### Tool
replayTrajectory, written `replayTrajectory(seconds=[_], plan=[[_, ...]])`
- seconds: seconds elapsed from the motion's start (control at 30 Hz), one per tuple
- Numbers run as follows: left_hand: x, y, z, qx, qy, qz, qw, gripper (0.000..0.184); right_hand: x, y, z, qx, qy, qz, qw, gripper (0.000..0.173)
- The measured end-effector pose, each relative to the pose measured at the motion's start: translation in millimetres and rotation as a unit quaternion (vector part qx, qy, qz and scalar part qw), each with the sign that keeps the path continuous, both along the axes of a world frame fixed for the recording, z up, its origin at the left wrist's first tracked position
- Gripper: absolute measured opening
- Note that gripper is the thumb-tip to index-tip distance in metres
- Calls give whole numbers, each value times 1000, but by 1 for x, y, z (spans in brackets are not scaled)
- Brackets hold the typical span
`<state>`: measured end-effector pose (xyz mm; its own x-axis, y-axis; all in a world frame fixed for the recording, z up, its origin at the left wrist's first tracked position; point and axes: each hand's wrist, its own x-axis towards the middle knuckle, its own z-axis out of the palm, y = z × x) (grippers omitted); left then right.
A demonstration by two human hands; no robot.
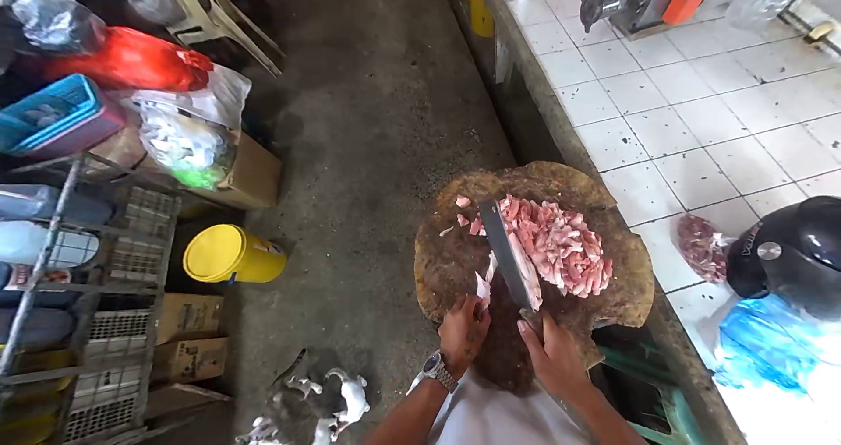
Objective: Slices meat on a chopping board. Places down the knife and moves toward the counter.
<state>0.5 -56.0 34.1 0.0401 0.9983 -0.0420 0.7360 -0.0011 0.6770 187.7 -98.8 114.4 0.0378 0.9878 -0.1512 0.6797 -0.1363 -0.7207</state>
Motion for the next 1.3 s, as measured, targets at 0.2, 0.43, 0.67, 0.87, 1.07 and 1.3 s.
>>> replayTrajectory(seconds=[0.2, 0.43, 0.67, 0.87, 1.07, 1.3], plan=[[-4, -9, -7, 29, -21, 10, 999, 24, 12, -20, -26, -126, -87, 99, 983, 54], [14, 15, -3, 42, 11, 16, 999, 19, 15, 33, -20, -230, -28, -6, 973, 51], [4, 4, -14, 98, -46, 4, 994, 24, 2, 4, 11, 133, 31, -17, 990, 46], [6, 5, -19, 109, 13, -8, 994, 19, 20, -12, -24, -244, -123, 88, 958, 56], [5, 4, -18, 106, -5, -11, 994, 18, 13, -7, 1, -31, 7, -30, 999, 52], [6, -1, -31, 154, 3, -11, 988, 16, 18, -21, -26, -180, -111, 98, 972, 56]])
